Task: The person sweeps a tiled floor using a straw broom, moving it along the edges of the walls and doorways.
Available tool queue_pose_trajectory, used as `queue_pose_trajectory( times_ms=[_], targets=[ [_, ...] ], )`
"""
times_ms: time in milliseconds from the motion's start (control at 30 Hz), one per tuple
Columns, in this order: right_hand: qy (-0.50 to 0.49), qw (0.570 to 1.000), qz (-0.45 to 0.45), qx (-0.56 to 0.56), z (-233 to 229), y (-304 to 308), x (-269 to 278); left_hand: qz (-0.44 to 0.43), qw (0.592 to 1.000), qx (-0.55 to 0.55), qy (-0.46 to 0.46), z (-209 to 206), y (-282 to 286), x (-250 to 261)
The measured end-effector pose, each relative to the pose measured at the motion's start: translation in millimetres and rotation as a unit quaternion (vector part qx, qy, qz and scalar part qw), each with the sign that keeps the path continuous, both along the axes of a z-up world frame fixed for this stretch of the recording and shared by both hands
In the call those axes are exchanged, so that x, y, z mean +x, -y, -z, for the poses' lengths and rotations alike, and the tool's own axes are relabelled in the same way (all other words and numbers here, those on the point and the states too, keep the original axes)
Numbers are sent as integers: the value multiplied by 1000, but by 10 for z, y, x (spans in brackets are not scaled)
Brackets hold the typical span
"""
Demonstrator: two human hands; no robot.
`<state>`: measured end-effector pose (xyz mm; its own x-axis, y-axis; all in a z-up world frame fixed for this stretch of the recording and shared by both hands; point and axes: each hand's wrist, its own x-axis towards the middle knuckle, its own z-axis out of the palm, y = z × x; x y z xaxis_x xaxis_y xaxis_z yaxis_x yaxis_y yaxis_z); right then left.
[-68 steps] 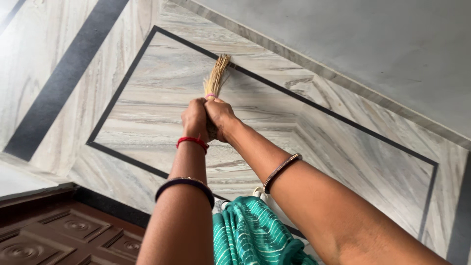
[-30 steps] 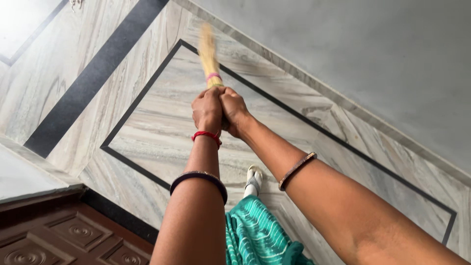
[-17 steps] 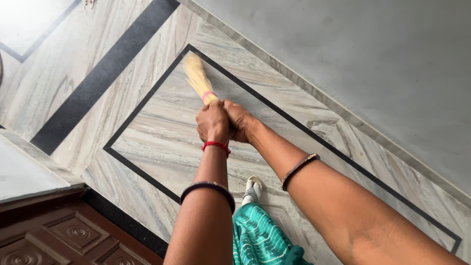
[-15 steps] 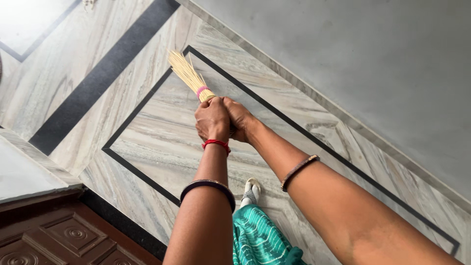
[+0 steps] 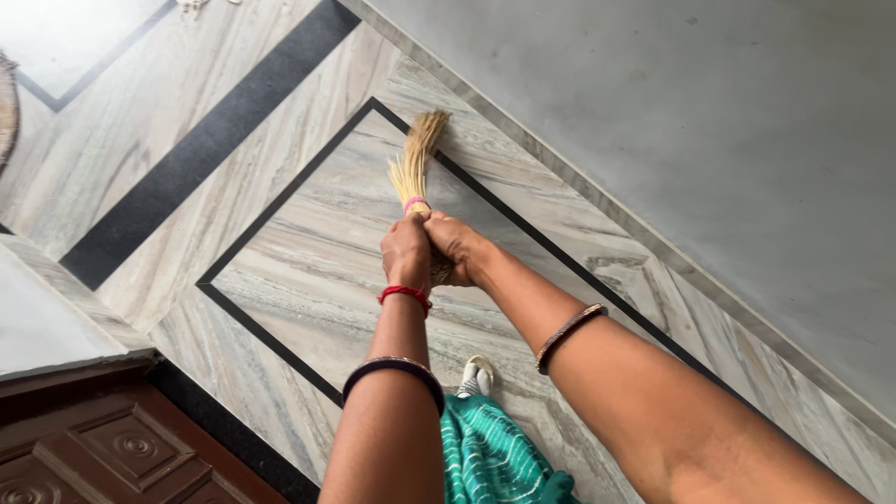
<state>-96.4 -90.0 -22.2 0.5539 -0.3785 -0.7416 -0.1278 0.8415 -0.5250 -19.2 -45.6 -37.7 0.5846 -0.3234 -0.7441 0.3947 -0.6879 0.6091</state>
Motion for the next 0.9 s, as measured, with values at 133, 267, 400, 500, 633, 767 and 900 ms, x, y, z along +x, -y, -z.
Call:
queue_pose_trajectory(
  times_ms=[133, 267, 400, 500, 633, 767, 900],
  targets=[
    [29, 999, 4, -18, -69, 128, 14, 59, 996, 19, 71, -479, 156, 13],
    [100, 992, 48, -66, -102, 301, 84, 51, 995, 18, 85, -758, 353, 69],
    [-13, 991, 85, -103, -66, 344, 236, 57, 997, -38, 42, -514, 393, 230],
    [-14, 995, 86, -52, -86, 347, 311, 50, 993, -95, -56, -154, 467, 359],
    [-78, 997, -6, -9, -219, 329, 370, -35, 992, -60, -103, -26, 402, 358],
    [80, 995, -60, 26, -340, 482, 518, 41, 999, 8, 19, -368, 495, 554],
    [59, 997, -4, -43, -438, 668, 707, 39, 996, 26, 77, -675, 740, 660]
  ],
)
